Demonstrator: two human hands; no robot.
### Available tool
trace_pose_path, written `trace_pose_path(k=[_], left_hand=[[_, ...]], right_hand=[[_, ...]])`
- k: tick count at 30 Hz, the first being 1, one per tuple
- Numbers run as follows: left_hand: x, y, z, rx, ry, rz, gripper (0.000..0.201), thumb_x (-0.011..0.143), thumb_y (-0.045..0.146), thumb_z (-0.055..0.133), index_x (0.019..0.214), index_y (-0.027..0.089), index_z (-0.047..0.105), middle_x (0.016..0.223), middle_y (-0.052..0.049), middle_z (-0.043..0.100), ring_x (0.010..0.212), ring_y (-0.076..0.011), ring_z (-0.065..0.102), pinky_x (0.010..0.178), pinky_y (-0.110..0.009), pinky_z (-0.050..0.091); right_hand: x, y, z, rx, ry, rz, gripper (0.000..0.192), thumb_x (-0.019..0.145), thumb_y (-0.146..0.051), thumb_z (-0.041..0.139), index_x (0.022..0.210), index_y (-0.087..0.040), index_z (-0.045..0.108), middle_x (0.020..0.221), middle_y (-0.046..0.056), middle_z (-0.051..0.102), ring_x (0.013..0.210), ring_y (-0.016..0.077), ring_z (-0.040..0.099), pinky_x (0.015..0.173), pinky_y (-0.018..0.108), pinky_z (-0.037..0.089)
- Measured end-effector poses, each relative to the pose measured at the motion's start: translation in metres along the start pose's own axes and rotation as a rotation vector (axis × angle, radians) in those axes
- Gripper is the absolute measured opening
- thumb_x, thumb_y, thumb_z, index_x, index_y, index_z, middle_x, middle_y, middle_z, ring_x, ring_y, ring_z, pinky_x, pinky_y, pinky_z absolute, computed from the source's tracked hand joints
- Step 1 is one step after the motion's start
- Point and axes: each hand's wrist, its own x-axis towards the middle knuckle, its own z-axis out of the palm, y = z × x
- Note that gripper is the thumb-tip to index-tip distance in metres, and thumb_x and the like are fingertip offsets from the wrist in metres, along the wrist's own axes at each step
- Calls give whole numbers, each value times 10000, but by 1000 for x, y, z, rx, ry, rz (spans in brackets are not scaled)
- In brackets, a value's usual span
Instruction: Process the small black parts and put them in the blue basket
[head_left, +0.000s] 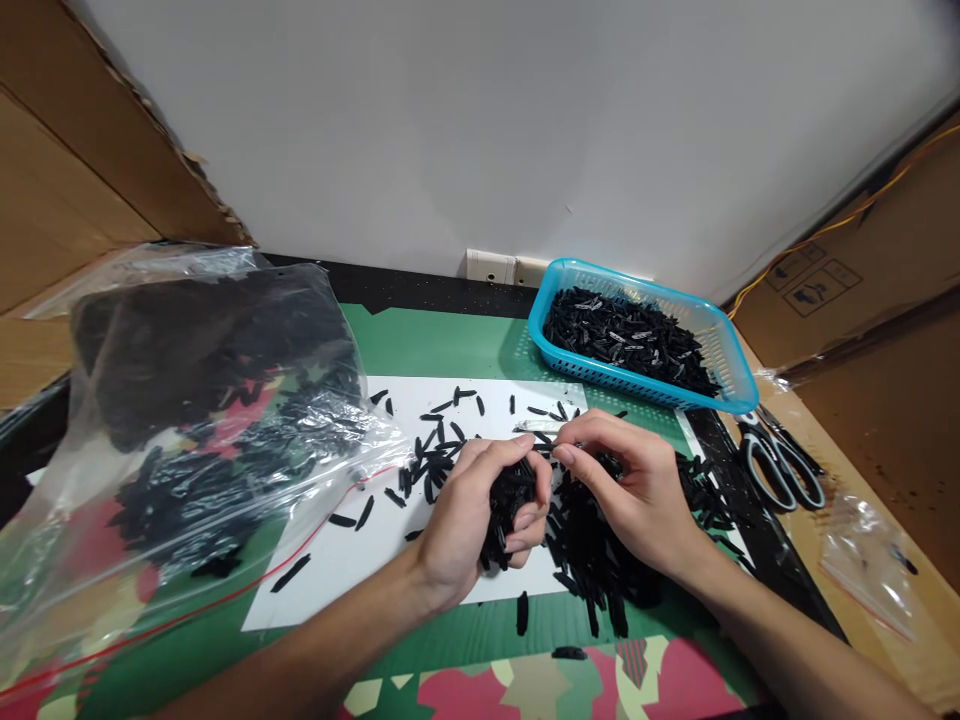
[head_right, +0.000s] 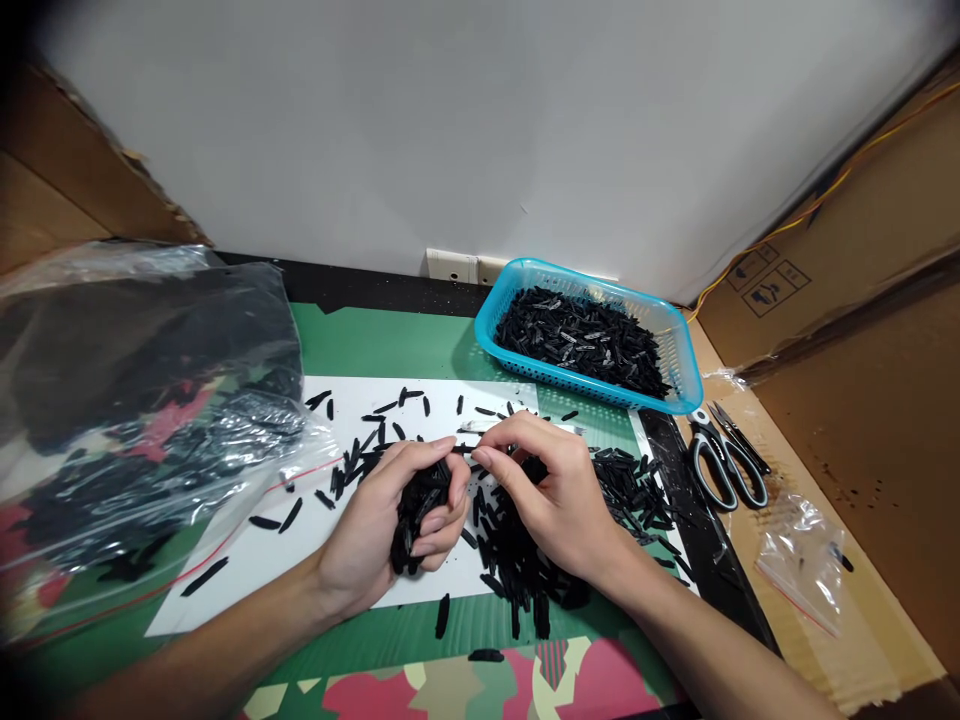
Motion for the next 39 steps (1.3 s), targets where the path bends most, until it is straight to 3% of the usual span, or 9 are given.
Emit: trace_pose_path(k=[6,10,14,16,18,21,26,31,39], left_hand=[[0,-1,0,4,9,-1,435,934,504,602,659,167,613,468,49,400,365,-75,351,352,-180,287],[0,-1,-1,0,-5,1,431,945,509,595,680,170,620,490,45,414,383,-78,357,359,-183,283],[1,-2,-3,16,-14,-6,449,966,520,566,701,165,638,510,41,425,396,-75,354,368,-186,280],[2,-1,-4,20,-25,-12,444,971,512,555,723,159,660,517,44,421,398,-69,339,372,-183,265],[2,-1,-3,18,-33,-3,429,973,496,553,749,153,679,523,46,418,399,-63,320,371,-178,236],[1,1,-3,13,-38,25,419,974,494,557,771,151,685,523,48,415,393,-63,306,366,-181,208],[2,3,-3,27,-41,41,446,986,514,545,787,140,684,525,49,416,395,-62,319,370,-178,238],[3,0,-2,19,-5,47,435,974,532,570,737,169,597,511,44,439,390,-68,326,365,-174,251],[5,-4,-3,145,9,57,513,977,563,553,676,150,594,541,16,482,369,-66,378,347,-172,262]], right_hand=[[-2,0,2,-100,-6,-58,127,1030,-180,611,923,-201,676,888,29,706,808,166,650,751,305,502],[0,0,-3,-299,39,-270,123,996,-102,597,968,-196,670,884,62,713,811,201,669,728,349,521],[14,-2,-31,-481,291,-476,151,932,-80,671,951,-230,679,836,38,723,748,218,688,762,414,515],[27,-2,-51,-594,496,-489,104,941,-136,700,928,-238,684,830,17,727,757,219,697,846,450,497],[41,0,-68,-795,558,-390,17,962,-220,722,952,-226,710,941,57,767,921,273,713,975,521,435],[51,2,-75,-826,390,-205,164,971,-309,726,1106,-216,728,1136,122,748,1081,317,678,1016,549,410],[28,-1,-39,-450,60,-301,65,986,-206,690,1045,-226,710,1015,65,743,966,235,681,860,404,509],[9,-1,-9,-323,-36,-388,152,953,-129,703,1081,-211,697,954,54,738,895,226,661,817,409,473],[5,3,-7,-198,-91,-318,146,976,-94,651,1054,-203,707,933,49,738,868,204,651,811,389,480]])
